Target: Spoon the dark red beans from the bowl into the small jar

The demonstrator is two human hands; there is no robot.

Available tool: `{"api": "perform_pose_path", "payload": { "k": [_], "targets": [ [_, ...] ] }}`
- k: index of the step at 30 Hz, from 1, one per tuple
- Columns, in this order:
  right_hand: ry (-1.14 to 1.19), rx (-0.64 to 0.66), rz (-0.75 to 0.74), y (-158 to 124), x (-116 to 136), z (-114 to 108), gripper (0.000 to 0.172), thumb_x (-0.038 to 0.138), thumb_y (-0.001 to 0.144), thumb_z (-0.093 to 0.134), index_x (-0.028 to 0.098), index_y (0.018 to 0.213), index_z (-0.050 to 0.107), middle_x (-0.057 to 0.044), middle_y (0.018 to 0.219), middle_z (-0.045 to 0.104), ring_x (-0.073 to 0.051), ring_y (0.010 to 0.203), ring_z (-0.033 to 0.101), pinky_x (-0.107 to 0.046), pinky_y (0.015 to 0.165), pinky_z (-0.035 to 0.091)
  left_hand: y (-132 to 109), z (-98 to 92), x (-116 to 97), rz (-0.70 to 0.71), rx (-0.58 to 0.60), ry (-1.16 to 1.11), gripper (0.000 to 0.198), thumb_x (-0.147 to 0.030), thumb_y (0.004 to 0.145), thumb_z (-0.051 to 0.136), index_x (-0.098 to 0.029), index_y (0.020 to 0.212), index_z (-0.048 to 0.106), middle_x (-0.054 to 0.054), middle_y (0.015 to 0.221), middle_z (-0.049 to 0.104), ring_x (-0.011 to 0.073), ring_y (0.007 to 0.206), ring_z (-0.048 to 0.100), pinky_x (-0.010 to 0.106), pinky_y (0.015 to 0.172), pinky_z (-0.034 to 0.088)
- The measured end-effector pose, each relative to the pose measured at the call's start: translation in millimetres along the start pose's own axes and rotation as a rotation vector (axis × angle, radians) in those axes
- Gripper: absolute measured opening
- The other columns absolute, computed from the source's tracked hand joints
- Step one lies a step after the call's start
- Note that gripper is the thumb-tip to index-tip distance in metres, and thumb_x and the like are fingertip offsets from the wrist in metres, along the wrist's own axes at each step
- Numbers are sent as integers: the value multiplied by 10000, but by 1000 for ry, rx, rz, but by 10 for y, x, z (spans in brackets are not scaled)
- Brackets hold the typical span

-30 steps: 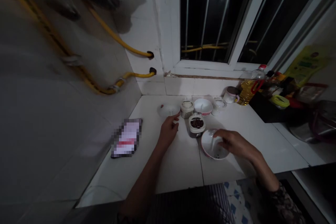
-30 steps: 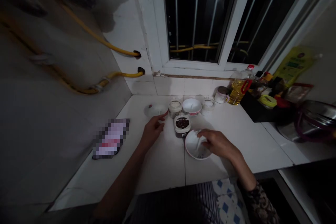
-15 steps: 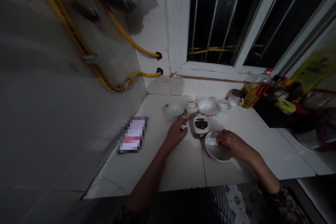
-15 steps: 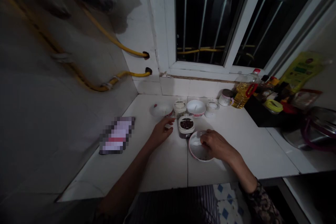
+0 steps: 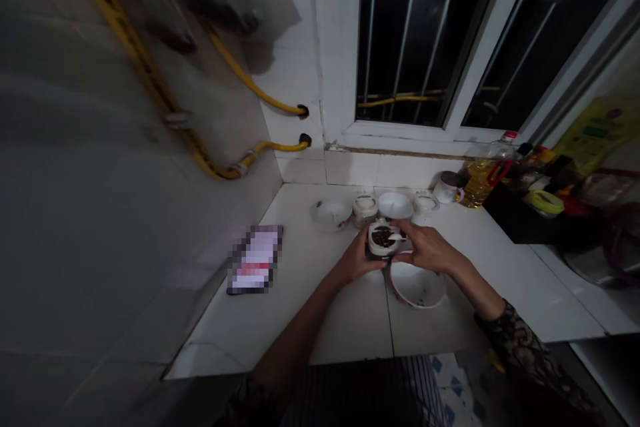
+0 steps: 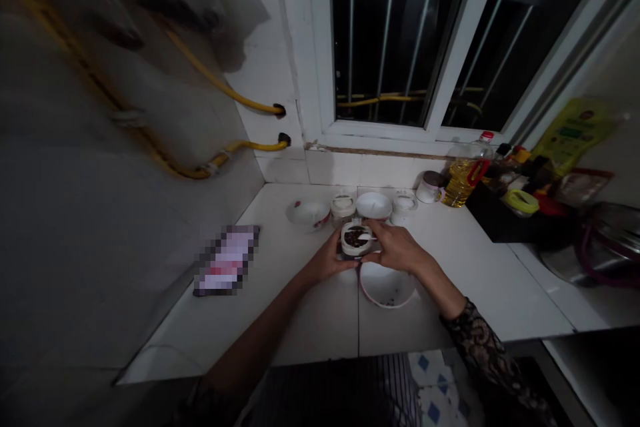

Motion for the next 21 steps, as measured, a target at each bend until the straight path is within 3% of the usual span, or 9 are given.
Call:
{"api": "perform_pose_path", "payload": {
  "k": [3,8,11,13,15,18,21],
  "targets": [
    [27,33,8,162,-99,20,686,370,706,728,192,1324,488,-112,1060,688,-278,919,641,-337,760,447,32,8,-10,11,-11,20,833,-294,643,804,-178,1350,378,133,1343,480,316,1256,436,469,1078,308],
    [361,53,-39,261,-254,26,500,479,715,690,197,1127,655,-47,948,707,-213,806,631,-300,734,460,37,-15,-31,-14,-18,39,786,-240,637,805,-177,1313,408,127,1301,514,307,1222,470,439,1047,349],
    [603,-45,17,329,-354,35,428,566,752,599,163,854,705,-29,797,690,-189,740,604,-292,702,466,30,-12,-33,-30,-22,48,763,-230,619,815,-181,1277,433,119,1267,536,302,1192,495,428,1031,365],
    [691,-149,88,396,-423,55,472,622,732,578,165,640,655,-27,695,659,-178,701,582,-281,673,457,20,-3,-27,-43,-31,61,747,-241,611,821,-185,1256,450,116,1241,547,306,1178,503,434,1021,372],
    [744,-227,166,466,-482,99,540,683,708,550,171,544,597,-28,603,615,-157,622,545,-260,599,431,2,1,-21,-58,-48,77,758,-258,597,832,-188,1252,457,118,1240,542,316,1185,491,447,1026,362],
    [795,-253,235,553,-526,188,610,737,719,463,157,622,625,-10,511,548,-107,459,415,-236,458,331,-36,-23,-18,-74,-53,84,791,-286,577,844,-188,1262,460,124,1265,527,318,1197,481,449,1039,349],
    [814,-242,252,587,-539,242,616,724,726,457,138,726,645,9,506,530,-78,406,307,-227,409,244,-62,-110,-3,-92,-43,69,663,-307,662,781,-190,1244,484,118,1261,545,295,1179,507,434,1017,378]
  ]
}}
Point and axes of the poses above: each hand's wrist, its own y-axis towards the middle knuckle, its own z-axis out of the palm, x = y × z, the point moved 5 cm from there along y, towards the middle knuckle
